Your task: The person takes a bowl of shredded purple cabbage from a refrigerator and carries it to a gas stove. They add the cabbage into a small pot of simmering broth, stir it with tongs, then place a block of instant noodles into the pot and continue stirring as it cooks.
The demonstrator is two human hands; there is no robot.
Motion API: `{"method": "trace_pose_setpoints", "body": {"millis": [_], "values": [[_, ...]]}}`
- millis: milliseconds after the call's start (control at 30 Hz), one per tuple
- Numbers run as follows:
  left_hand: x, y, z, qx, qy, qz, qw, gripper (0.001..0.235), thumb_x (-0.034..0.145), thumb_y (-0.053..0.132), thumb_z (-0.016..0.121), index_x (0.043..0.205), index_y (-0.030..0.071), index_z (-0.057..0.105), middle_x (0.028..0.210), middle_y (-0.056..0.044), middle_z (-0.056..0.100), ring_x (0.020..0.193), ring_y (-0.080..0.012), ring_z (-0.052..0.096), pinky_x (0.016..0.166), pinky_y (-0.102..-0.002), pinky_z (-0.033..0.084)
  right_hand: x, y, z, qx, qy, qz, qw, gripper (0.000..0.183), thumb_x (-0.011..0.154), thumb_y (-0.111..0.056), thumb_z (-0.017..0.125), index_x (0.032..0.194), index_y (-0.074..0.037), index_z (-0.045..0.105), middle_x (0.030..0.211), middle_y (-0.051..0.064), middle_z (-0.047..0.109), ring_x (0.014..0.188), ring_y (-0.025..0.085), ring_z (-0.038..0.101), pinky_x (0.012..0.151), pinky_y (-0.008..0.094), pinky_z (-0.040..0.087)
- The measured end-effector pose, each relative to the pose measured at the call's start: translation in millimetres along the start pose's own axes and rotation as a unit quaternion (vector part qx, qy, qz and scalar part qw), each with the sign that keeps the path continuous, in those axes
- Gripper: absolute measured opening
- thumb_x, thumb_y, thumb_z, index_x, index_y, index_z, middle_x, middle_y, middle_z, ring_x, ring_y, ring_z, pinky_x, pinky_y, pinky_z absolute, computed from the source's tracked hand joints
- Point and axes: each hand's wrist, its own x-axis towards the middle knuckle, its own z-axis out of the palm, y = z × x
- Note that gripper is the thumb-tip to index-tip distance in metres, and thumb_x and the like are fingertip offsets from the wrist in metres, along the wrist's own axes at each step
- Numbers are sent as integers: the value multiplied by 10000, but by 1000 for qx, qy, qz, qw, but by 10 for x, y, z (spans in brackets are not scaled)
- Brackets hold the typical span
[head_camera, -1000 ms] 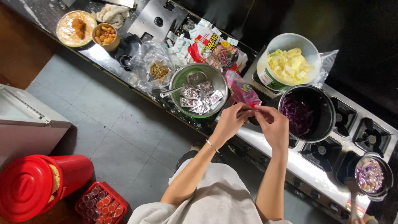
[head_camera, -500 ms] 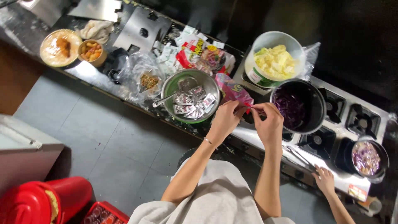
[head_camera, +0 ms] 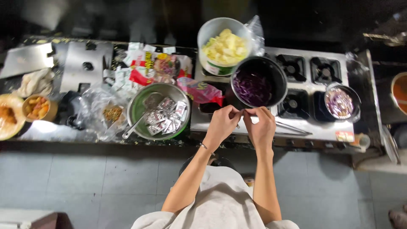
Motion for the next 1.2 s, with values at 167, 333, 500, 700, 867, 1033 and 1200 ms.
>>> {"method": "trace_pose_setpoints", "body": {"millis": [167, 333, 500, 700, 867, 1033, 1200], "values": [[9, -141, 285, -26, -60, -1, 998, 212, 949, 168, 681, 883, -33, 672, 697, -74, 726, 599, -116, 711, 560, -274, 547, -223, 265, -163, -55, 36, 21, 998, 96, 854, -92, 796, 907, -56, 725, 904, 61, 712, 864, 295, 669, 797, 409, 480], [56, -242, 522, -46, -156, -56, 985, 240, 955, 203, 698, 881, -26, 696, 721, -33, 704, 604, -86, 655, 560, -253, 524, -337, 589, -323, -129, 67, 33, 989, 88, 859, -96, 795, 895, -73, 719, 897, 47, 713, 883, 296, 678, 827, 421, 469], [83, -295, 682, -127, -222, -155, 954, 270, 947, 284, 715, 984, 18, 744, 796, 3, 700, 642, -56, 611, 553, -221, 464, -332, 968, -730, -44, 88, 94, 991, 112, 906, -54, 780, 1006, -47, 729, 984, 75, 728, 826, 245, 699, 728, 341, 538], [301, -240, 980, -97, -183, -123, 971, 314, 1017, 323, 617, 1157, 86, 769, 843, 6, 702, 639, -53, 604, 544, -212, 442, -437, 1928, -1116, 10, 136, 276, 951, 136, 961, -78, 786, 1009, 16, 701, 867, 115, 745, 679, 172, 699, 631, 307, 543], [505, -199, 1467, -137, -178, -117, 967, 294, 1030, 232, 598, 1226, 58, 734, 919, -14, 732, 713, -71, 634, 648, -227, 520, -133, 3289, -1592, 36, 179, 288, 940, 136, 965, -55, 764, 1029, 37, 687, 886, 123, 732, 659, 167, 715, 585, 308, 577], [701, -303, 2074, -210, -169, -127, 955, 280, 1014, 126, 598, 1253, 5, 681, 1002, -32, 748, 858, -106, 714, 812, -265, 617, 401, 4017, -1914, 43, 150, 283, 946, 290, 919, 34, 707, 1200, 28, 635, 956, 108, 692, 714, 146, 711, 580, 307, 591], [808, -342, 2617, -181, -162, -109, 964, 288, 1015, 88, 627, 1279, -3, 697, 977, -82, 766, 883, -128, 726, 825, -256, 619, 267, 4419, -1823, 149, -9, 298, 943, 207, 1066, -23, 579, 1254, 47, 628, 986, 104, 712, 808, 128, 675, 673, 287, 542]]}}
